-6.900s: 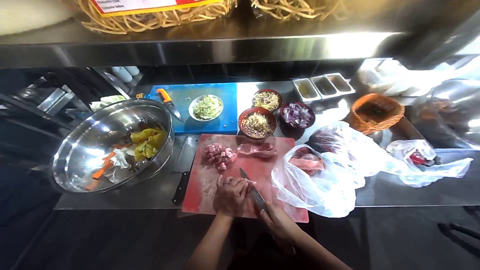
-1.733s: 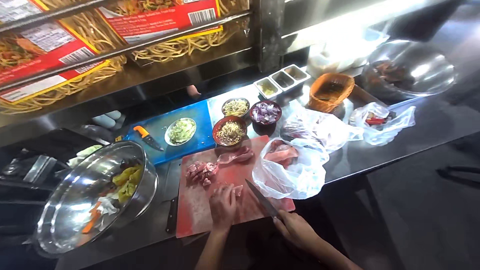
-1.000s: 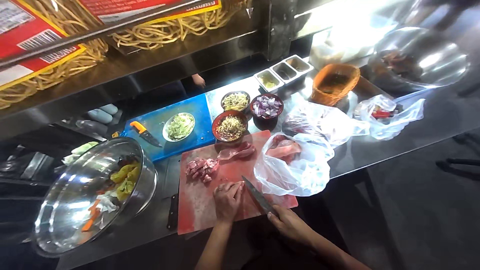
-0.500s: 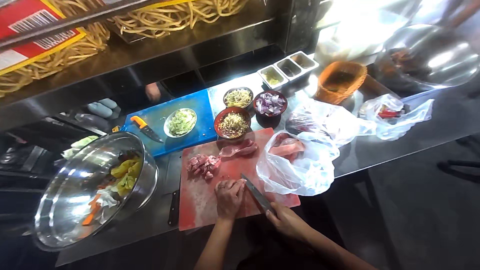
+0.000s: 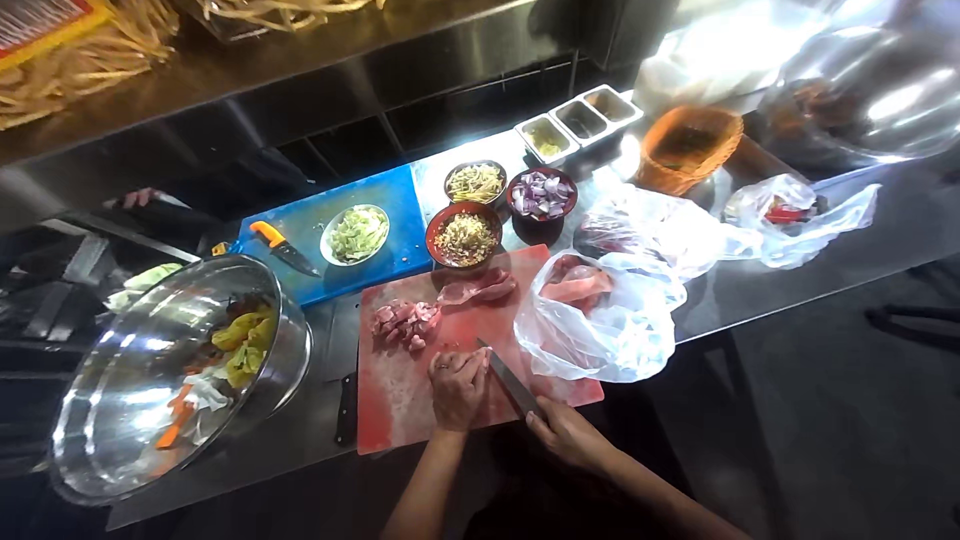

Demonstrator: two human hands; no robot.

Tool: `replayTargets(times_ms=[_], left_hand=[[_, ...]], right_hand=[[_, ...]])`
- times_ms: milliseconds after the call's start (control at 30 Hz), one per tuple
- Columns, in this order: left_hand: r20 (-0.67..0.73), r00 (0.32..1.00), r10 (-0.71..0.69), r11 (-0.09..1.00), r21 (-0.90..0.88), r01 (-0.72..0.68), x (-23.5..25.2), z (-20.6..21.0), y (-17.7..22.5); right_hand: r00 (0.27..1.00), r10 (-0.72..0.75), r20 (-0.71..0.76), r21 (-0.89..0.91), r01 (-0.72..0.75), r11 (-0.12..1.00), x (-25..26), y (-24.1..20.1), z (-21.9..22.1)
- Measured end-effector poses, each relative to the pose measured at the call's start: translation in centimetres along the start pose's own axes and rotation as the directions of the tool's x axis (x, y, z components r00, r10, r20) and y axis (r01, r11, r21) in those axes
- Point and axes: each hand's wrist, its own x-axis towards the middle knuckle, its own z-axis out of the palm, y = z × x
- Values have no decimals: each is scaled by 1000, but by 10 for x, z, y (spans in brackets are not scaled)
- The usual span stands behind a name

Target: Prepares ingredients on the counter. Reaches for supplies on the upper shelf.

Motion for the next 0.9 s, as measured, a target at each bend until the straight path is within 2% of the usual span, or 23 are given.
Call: replayTargets(times_ms=[200, 300, 433, 700, 800, 900], left_hand=[[-1, 1000, 20, 1000, -19, -20, 1, -1, -2], [53, 998, 20, 997, -82, -16, 2, -7, -2], [89, 987, 131, 982, -145, -118, 9, -11, -22], [32, 983, 182, 975, -135, -176, 11, -5, -28], [39, 984, 173, 977, -135, -166, 13, -6, -27], [42, 987, 157, 979, -141, -150, 10, -5, -26]], right_hand=[[997, 68, -32, 43, -66, 997, -5, -5, 19], [992, 112, -51, 45, -110, 993, -6, -11, 23], [984, 153, -89, 27, -151, 988, -11, -21, 28], [970, 178, -166, 30, -175, 984, 12, -44, 33], [969, 146, -198, 53, -138, 989, 6, -33, 42], [973, 157, -168, 60, -149, 987, -8, -20, 48]])
